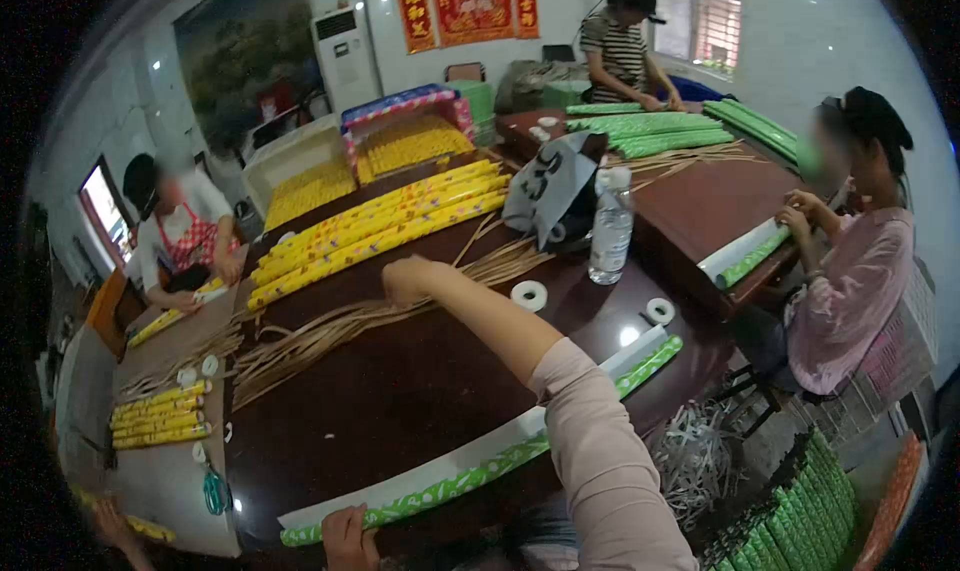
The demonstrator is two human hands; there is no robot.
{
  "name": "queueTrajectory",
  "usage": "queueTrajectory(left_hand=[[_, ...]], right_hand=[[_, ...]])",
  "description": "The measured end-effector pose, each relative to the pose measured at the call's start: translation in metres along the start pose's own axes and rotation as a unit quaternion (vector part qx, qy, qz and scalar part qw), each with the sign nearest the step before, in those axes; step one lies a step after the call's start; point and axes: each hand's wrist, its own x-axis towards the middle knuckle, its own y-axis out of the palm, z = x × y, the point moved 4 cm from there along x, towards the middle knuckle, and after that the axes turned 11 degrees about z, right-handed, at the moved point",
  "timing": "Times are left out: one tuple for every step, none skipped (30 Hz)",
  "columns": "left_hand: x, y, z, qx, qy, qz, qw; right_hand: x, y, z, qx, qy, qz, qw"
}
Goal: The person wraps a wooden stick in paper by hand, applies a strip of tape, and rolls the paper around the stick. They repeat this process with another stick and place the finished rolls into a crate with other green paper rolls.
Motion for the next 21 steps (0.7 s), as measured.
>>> queueTrajectory(left_hand=[[0.003,-0.001,-0.001,-0.001,-0.005,0.003,1.0],[0.005,-0.002,-0.001,0.003,-0.009,0.005,1.0],[0.008,-0.004,-0.001,0.004,-0.012,0.008,1.0],[0.009,-0.005,-0.002,0.008,-0.013,0.011,1.0],[0.012,-0.007,-0.002,0.01,-0.013,0.014,1.0],[0.013,-0.007,-0.003,0.011,-0.014,0.018,1.0],[0.013,-0.008,-0.004,0.013,-0.014,0.02,1.0],[0.015,-0.009,-0.005,0.014,-0.012,0.022,1.0],[0.014,-0.009,-0.005,0.016,-0.015,0.023,0.999],[0.015,-0.009,-0.005,0.018,-0.017,0.026,0.999],[0.016,-0.009,-0.007,0.02,-0.014,0.028,0.999],[0.016,-0.008,-0.007,0.02,-0.014,0.028,0.999],[0.016,-0.008,-0.007,0.02,-0.015,0.028,0.999],[0.013,-0.008,-0.007,0.02,-0.017,0.029,0.999],[0.012,-0.009,-0.007,0.018,-0.017,0.03,0.999],[0.011,-0.008,-0.006,0.019,-0.021,0.031,0.999],[0.009,-0.008,-0.006,0.018,-0.023,0.032,0.999],[0.007,-0.006,-0.005,0.016,-0.027,0.034,0.999],[0.006,-0.006,-0.002,0.016,-0.033,0.033,0.999],[0.003,-0.005,0.0,0.015,-0.038,0.034,0.999],[0.001,-0.004,0.003,0.015,-0.045,0.034,0.998]], right_hand=[[-0.005,-0.006,0.0,0.048,-0.013,0.14,0.989],[-0.014,-0.01,0.0,0.105,-0.028,0.273,0.956],[-0.026,-0.021,-0.003,0.23,-0.036,0.297,0.926],[-0.04,-0.031,-0.004,0.352,-0.049,0.313,0.881],[-0.051,-0.044,-0.008,0.431,-0.037,0.233,0.871],[-0.063,-0.056,-0.01,0.503,-0.029,0.151,0.851],[-0.079,-0.071,-0.004,0.583,-0.042,0.072,0.808],[-0.084,-0.079,-0.006,0.644,-0.078,-0.004,0.761],[-0.088,-0.085,-0.01,0.696,-0.115,-0.079,0.705],[-0.106,-0.092,0.01,0.744,-0.12,-0.116,0.647],[-0.133,-0.096,0.051,0.755,-0.148,-0.119,0.628],[-0.166,-0.096,0.098,0.762,-0.174,-0.121,0.612],[-0.2,-0.088,0.14,0.727,-0.217,-0.077,0.647],[-0.227,-0.071,0.184,0.747,-0.228,-0.024,0.624],[-0.242,-0.042,0.215,0.726,-0.262,0.036,0.635],[-0.241,-0.013,0.234,0.776,-0.211,0.049,0.592],[-0.241,0.016,0.253,0.825,-0.158,0.055,0.539],[-0.241,0.045,0.272,0.869,-0.103,0.053,0.482],[-0.232,0.079,0.266,0.873,-0.063,0.076,0.478],[-0.223,0.115,0.257,0.875,-0.024,0.107,0.471],[-0.215,0.151,0.254,0.875,0.011,0.148,0.462]])
